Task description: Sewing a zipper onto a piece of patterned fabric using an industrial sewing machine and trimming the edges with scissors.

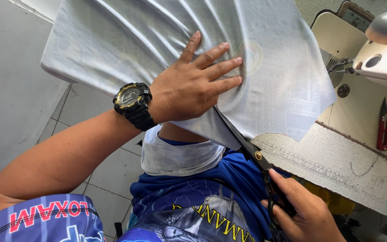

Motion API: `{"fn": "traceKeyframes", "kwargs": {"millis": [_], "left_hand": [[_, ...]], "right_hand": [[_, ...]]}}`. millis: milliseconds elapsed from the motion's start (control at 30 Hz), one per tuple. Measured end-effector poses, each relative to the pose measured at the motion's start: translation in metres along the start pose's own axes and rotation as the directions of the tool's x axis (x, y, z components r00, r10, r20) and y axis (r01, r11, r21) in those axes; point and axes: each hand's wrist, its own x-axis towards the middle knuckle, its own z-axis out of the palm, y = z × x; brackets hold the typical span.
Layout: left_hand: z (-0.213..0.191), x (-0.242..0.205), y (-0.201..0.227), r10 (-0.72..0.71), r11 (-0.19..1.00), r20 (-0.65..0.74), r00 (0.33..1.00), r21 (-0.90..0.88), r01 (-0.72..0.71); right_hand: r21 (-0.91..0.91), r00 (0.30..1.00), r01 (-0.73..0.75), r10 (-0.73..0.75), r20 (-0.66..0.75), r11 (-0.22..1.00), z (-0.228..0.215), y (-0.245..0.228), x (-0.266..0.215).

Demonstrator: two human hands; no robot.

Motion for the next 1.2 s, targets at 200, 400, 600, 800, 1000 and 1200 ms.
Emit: {"fn": "traceKeyframes", "kwargs": {"millis": [200,400,600,800,1000,1200], "left_hand": [[-0.012,0.000,-0.014,-0.010,0.987,0.094,0.996,-0.157,0.025],[-0.020,-0.007,-0.025,-0.032,0.999,0.010,0.999,0.008,0.032],[-0.020,-0.007,-0.021,-0.049,0.999,0.011,0.999,0.012,0.049],[-0.018,-0.007,-0.020,-0.048,0.999,0.021,0.999,0.003,0.048],[-0.018,-0.007,-0.022,-0.070,0.997,0.035,0.997,-0.019,0.070],[-0.047,-0.004,-0.039,-0.064,0.959,0.172,0.983,-0.262,0.109]], "right_hand": [[-0.009,0.999,-0.016,0.017,0.038,1.000,-0.003,0.003,-0.006],[0.015,0.999,-0.024,0.024,-0.022,1.000,0.004,0.000,0.001],[0.000,0.996,0.087,-0.087,0.013,0.996,0.007,0.011,0.006],[-0.017,0.996,0.081,-0.081,0.023,0.997,0.006,0.006,0.009],[0.009,0.992,0.108,-0.108,0.064,0.994,0.006,0.013,0.015],[-0.010,0.993,0.074,-0.073,0.091,0.997,0.003,0.018,0.009]]}}
